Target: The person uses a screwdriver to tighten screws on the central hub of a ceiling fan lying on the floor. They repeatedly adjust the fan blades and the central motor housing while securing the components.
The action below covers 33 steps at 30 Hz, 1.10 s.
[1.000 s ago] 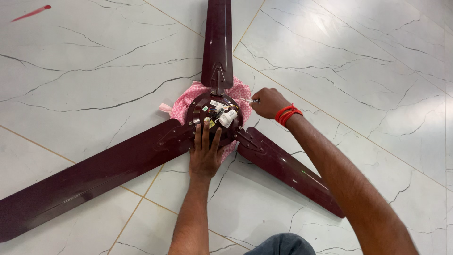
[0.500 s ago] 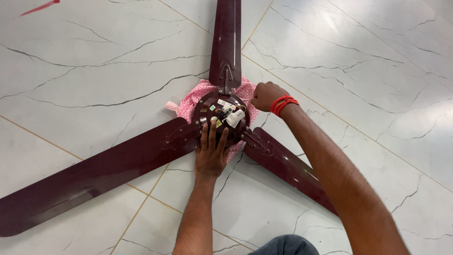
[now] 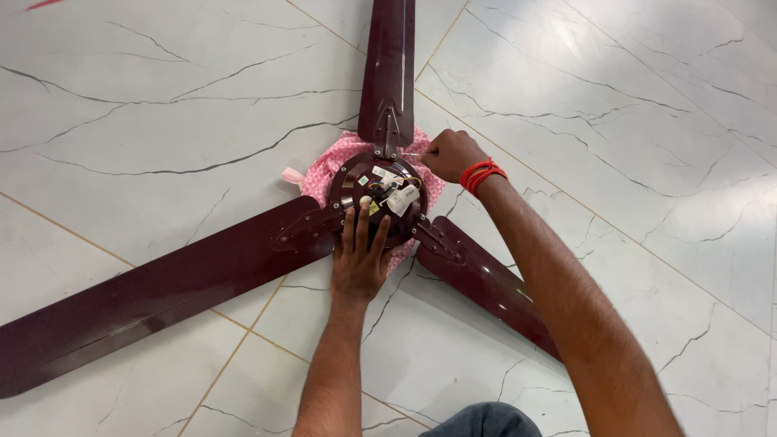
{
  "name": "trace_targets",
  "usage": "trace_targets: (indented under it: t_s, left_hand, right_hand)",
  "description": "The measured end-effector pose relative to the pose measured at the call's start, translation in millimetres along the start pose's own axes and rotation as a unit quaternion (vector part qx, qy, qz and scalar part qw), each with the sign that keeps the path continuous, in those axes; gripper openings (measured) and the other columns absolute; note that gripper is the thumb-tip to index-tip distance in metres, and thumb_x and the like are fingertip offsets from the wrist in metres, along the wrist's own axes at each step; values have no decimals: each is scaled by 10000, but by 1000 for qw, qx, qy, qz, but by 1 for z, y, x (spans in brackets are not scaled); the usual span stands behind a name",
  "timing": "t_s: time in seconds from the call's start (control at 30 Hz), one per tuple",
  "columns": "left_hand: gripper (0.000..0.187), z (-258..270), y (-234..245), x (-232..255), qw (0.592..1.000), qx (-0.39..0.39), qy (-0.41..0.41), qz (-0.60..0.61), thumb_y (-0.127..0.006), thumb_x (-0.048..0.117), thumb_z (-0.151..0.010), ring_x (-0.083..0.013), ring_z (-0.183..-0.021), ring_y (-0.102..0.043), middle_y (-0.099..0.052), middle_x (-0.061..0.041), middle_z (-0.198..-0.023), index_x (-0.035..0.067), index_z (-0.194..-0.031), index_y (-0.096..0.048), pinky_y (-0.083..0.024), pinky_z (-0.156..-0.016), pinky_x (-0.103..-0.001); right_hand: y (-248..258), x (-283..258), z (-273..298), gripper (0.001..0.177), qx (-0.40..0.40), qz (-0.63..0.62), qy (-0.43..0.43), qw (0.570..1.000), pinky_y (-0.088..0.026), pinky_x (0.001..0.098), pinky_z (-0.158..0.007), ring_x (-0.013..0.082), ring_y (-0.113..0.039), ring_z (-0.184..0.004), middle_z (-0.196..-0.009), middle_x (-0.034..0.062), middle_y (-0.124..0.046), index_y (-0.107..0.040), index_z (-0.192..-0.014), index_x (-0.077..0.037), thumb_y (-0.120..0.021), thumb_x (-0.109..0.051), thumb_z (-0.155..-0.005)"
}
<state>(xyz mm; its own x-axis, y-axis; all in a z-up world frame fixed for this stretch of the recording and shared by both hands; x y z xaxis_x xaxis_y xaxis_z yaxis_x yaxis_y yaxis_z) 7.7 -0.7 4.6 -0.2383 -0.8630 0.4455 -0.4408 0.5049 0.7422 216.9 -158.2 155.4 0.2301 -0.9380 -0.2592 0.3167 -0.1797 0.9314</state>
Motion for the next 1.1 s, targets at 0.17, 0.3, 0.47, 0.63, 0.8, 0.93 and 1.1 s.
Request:
trace_targets:
  t_s: [0.17,0.3,0.47,0.63,0.8,0.93,1.1]
  left_hand:
    - [770,0,0,0,1000,-18,2,5,-643,444,-957,-396,-1549,-235,-229,-140,-1687,271,-1613,-279,-395,-1118,-615]
    - [765,0,0,0,1000,-10,2,3,-642,452,-962,-387,-1553,-237,-225,-134,-1693,280,-1615,-281,-392,-1132,-609]
    - [785,1,1,-1,999,-16,4,27,-660,448,-955,-393,-1555,-227,-212,-138,-1696,271,-1615,-272,-381,-1136,-611]
    - [797,1,-1,-1,1000,-1,-2,18,-668,441,-950,-382,-1559,-218,-207,-130,-1699,268,-1618,-269,-367,-1163,-617]
    - [800,0,1,0,1000,-13,2,21,-675,444,-941,-393,-1543,-226,-217,-143,-1686,259,-1608,-275,-370,-1137,-613]
    - [791,0,4,0,1000,-1,-4,21,-683,395,-950,-398,-1547,-246,-230,-152,-1688,247,-1612,-276,-394,-1133,-606]
    - [806,1,2,0,1000,-7,0,23,-703,386,-945,-397,-1546,-253,-234,-147,-1689,254,-1613,-271,-424,-1100,-594]
  right_hand:
    - [-8,-11,-18,345,-3,71,-23,997,-455,435,-495,255,-539,-440,-498,133,-581,-689,-583,-40,-664,-236,-866]
    - [-4,-15,-21,309,-21,73,-30,997,-487,428,-515,253,-589,-459,-498,101,-602,-696,-563,-103,-669,-242,-838]
    - [2,-17,-22,330,-31,89,-26,995,-485,438,-524,272,-580,-466,-501,113,-591,-681,-548,-88,-675,-249,-836]
    - [-4,-13,-29,342,-44,105,-35,993,-475,454,-516,258,-561,-480,-510,114,-592,-681,-561,-55,-670,-238,-850]
    - [-5,-9,-43,419,-57,109,-28,992,-506,464,-561,281,-623,-513,-556,145,-647,-708,-585,-49,-699,-339,-888]
    - [-9,-9,-53,345,-60,116,-47,990,-558,446,-692,299,-700,-702,-745,161,-738,-776,-734,-94,-739,-408,-873]
    - [-22,-8,-70,365,-124,139,-102,977,-604,451,-789,325,-786,-846,-883,199,-794,-794,-860,-12,-685,-359,-898]
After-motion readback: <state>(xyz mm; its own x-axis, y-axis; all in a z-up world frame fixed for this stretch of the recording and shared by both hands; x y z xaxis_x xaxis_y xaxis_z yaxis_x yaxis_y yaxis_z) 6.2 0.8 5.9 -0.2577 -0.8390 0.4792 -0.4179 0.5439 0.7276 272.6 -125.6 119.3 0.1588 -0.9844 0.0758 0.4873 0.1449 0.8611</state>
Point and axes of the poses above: each hand's wrist, its own z-axis away from the middle knuckle, its own y-axis out of the back of the hand, x = y × z, the point moved 1 cm from there along -z, towards the middle knuckle
